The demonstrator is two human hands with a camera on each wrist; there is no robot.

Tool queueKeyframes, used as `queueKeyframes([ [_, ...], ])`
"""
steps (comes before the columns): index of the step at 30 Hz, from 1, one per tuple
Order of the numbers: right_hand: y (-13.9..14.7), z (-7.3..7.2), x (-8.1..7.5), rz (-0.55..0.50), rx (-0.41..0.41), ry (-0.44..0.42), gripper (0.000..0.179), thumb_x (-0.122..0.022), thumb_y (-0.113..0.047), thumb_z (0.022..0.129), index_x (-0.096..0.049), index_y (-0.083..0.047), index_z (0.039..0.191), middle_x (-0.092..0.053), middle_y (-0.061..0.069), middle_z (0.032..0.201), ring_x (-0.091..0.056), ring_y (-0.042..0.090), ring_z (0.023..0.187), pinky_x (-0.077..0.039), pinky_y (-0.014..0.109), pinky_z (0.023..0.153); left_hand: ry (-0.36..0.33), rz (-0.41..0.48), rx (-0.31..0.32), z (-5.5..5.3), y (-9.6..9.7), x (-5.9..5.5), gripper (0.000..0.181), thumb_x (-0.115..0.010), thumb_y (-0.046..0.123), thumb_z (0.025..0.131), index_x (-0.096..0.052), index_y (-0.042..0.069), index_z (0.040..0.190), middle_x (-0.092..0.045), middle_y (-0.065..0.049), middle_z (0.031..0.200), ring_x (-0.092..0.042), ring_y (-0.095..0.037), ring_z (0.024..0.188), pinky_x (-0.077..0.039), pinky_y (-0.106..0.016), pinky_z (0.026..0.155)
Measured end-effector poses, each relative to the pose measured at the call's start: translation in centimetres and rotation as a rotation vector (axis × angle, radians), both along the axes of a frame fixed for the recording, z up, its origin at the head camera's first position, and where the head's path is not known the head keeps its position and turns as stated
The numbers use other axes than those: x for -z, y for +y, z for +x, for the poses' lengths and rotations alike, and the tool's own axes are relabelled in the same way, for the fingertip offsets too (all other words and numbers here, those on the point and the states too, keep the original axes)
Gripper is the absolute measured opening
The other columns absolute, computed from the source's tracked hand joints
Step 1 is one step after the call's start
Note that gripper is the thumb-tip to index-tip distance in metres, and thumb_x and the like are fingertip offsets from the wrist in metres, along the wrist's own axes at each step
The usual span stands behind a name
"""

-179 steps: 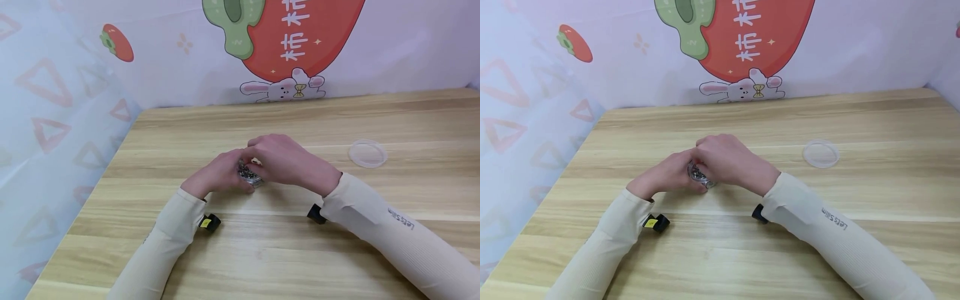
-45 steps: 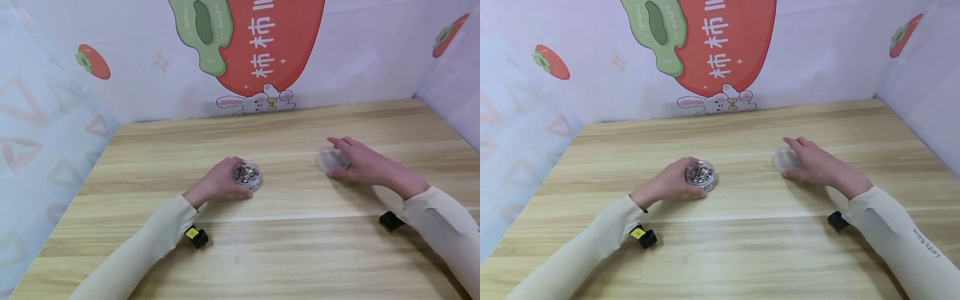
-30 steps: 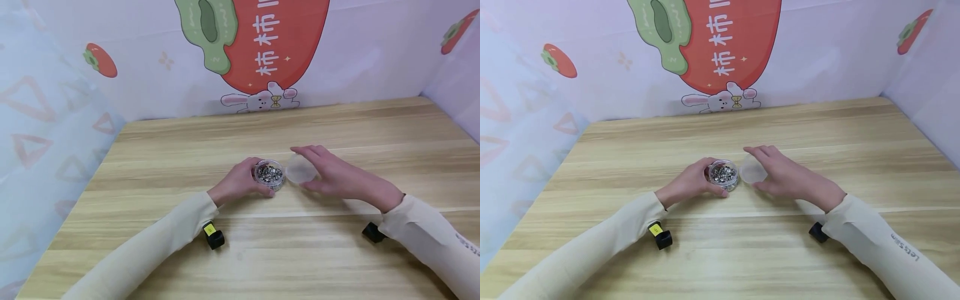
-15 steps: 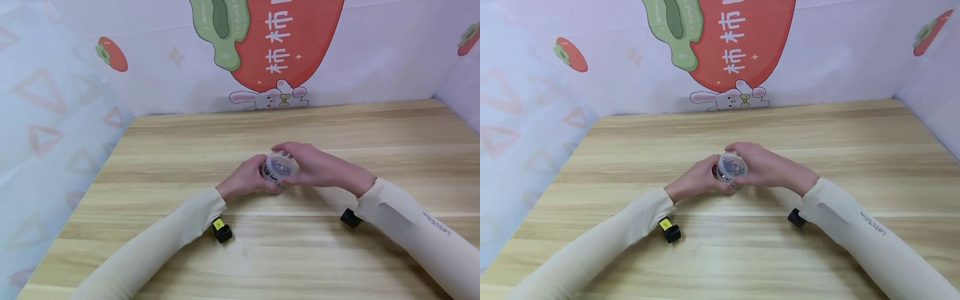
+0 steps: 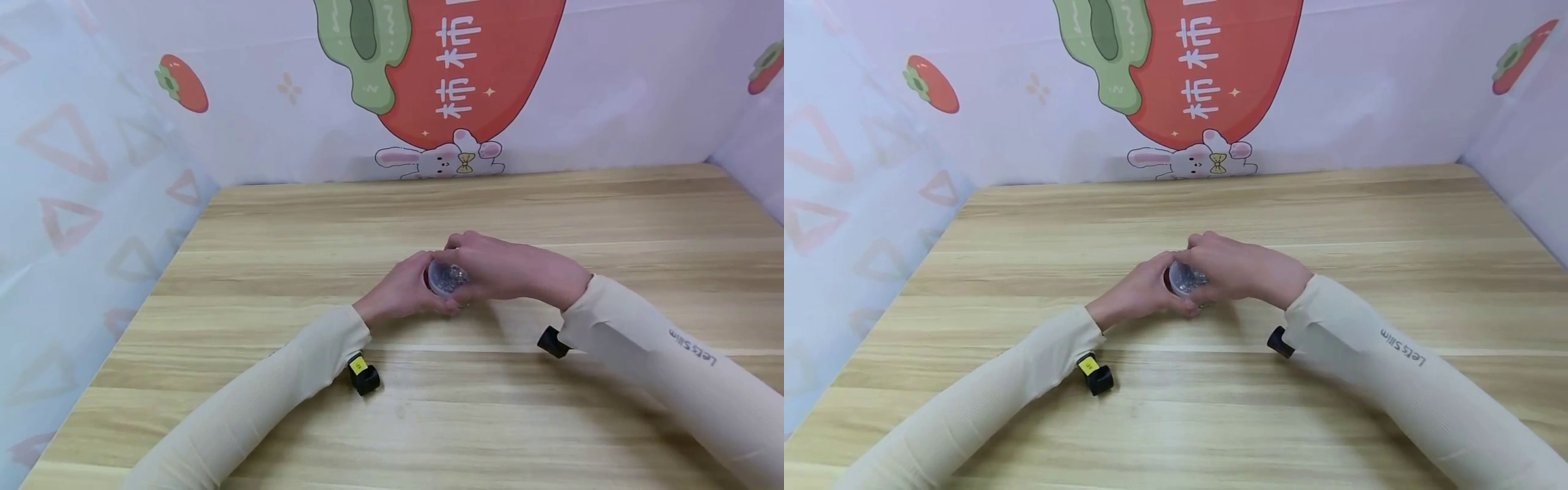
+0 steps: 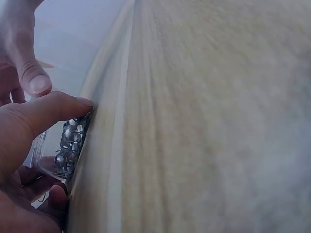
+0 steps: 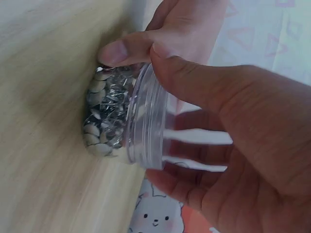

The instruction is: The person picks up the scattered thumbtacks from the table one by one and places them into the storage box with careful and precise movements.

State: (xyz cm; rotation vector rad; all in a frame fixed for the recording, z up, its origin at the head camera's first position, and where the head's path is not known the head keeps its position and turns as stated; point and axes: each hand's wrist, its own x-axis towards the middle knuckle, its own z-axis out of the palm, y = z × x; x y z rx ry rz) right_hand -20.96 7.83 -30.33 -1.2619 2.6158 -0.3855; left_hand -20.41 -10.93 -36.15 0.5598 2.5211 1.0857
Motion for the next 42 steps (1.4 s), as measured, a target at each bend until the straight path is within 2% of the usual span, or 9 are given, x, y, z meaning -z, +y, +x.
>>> queueKeyframes([
  [11, -1.6, 0.2, -1.6, 0.171, 0.221, 0.077, 0.046, -0.075, -0.051, 0.078, -0.071, -0.005, 0.080, -0.060, 0.004, 0.065, -0.056, 0.016, 0.057, -0.046, 0.026, 0.053, 0.027, -0.018, 0.031, 0.0, 0.1, -0.1, 0.063, -0.088, 0.030, 0.067, -0.057, 0.018, 0.121, -0.061, 0.003, 0.114, -0.056, -0.011, 0.102, -0.049, -0.028, 0.089],
  [14, -1.1, 0.1, -2.5, 0.220, 0.254, -0.017, 0.043, -0.077, -0.042, 0.080, -0.071, -0.004, 0.100, -0.065, 0.009, 0.085, -0.060, 0.020, 0.073, -0.051, 0.031, 0.065, 0.027, -0.012, 0.046, -0.1, 0.2, -0.1, 0.067, -0.087, 0.031, 0.067, -0.055, 0.018, 0.125, -0.060, 0.004, 0.116, -0.055, -0.011, 0.104, -0.048, -0.028, 0.092],
  [18, -0.8, 0.3, -2.7, 0.194, 0.190, -0.152, 0.057, -0.079, -0.030, 0.080, -0.060, -0.004, 0.127, -0.062, 0.011, 0.111, -0.059, 0.023, 0.096, -0.053, 0.039, 0.083, 0.031, -0.016, 0.043, -0.1, 0.2, -0.2, 0.072, -0.088, 0.032, 0.067, -0.053, 0.020, 0.130, -0.060, 0.005, 0.116, -0.055, -0.010, 0.105, -0.048, -0.028, 0.091],
  [25, -1.5, 0.8, -1.8, 0.184, 0.296, -0.008, 0.045, -0.077, -0.050, 0.077, -0.070, -0.006, 0.085, -0.063, 0.005, 0.073, -0.058, 0.019, 0.067, -0.048, 0.029, 0.057, 0.020, -0.025, 0.051, -0.1, 0.2, -0.3, 0.063, -0.088, 0.030, 0.068, -0.057, 0.017, 0.121, -0.060, 0.003, 0.112, -0.056, -0.012, 0.102, -0.050, -0.027, 0.086],
  [29, -1.0, 1.0, -2.1, 0.211, 0.278, -0.090, 0.056, -0.075, -0.040, 0.083, -0.063, -0.001, 0.120, -0.065, 0.013, 0.103, -0.060, 0.022, 0.088, -0.053, 0.035, 0.075, 0.003, -0.019, 0.048, -0.3, 0.2, -0.3, 0.065, -0.087, 0.031, 0.068, -0.056, 0.019, 0.124, -0.059, 0.005, 0.115, -0.055, -0.011, 0.104, -0.049, -0.027, 0.088],
  [31, -0.8, 0.9, -2.1, 0.195, 0.252, -0.111, 0.056, -0.076, -0.033, 0.083, -0.060, 0.001, 0.124, -0.065, 0.015, 0.107, -0.060, 0.023, 0.091, -0.053, 0.036, 0.078, 0.004, -0.019, 0.048, -0.3, 0.3, -0.3, 0.066, -0.087, 0.031, 0.068, -0.055, 0.020, 0.125, -0.059, 0.005, 0.115, -0.055, -0.011, 0.105, -0.049, -0.028, 0.089],
  [36, -0.8, 0.6, -1.7, 0.143, 0.265, -0.059, 0.039, -0.078, -0.038, 0.079, -0.068, -0.002, 0.088, -0.062, 0.007, 0.075, -0.056, 0.021, 0.074, -0.046, 0.028, 0.060, 0.008, -0.020, 0.047, -0.6, 0.2, 0.0, 0.066, -0.088, 0.031, 0.067, -0.056, 0.018, 0.123, -0.059, 0.004, 0.115, -0.055, -0.012, 0.103, -0.048, -0.029, 0.090],
  [38, -0.9, 0.6, -1.4, 0.126, 0.270, -0.056, 0.040, -0.078, -0.040, 0.079, -0.068, -0.002, 0.086, -0.061, 0.007, 0.073, -0.055, 0.021, 0.073, -0.045, 0.028, 0.059, 0.003, -0.019, 0.039, -0.6, -0.1, 0.0, 0.065, -0.089, 0.031, 0.067, -0.056, 0.018, 0.122, -0.059, 0.004, 0.114, -0.055, -0.012, 0.103, -0.048, -0.029, 0.091],
  [42, -0.4, 0.8, -0.7, 0.085, 0.259, -0.109, 0.065, -0.077, -0.039, 0.081, -0.057, -0.002, 0.130, -0.065, 0.016, 0.114, -0.061, 0.028, 0.101, -0.054, 0.040, 0.082, -0.004, -0.015, 0.023, -0.7, -0.6, 0.2, 0.067, -0.087, 0.034, 0.069, -0.054, 0.019, 0.125, -0.058, 0.004, 0.117, -0.055, -0.012, 0.105, -0.048, -0.030, 0.093],
])
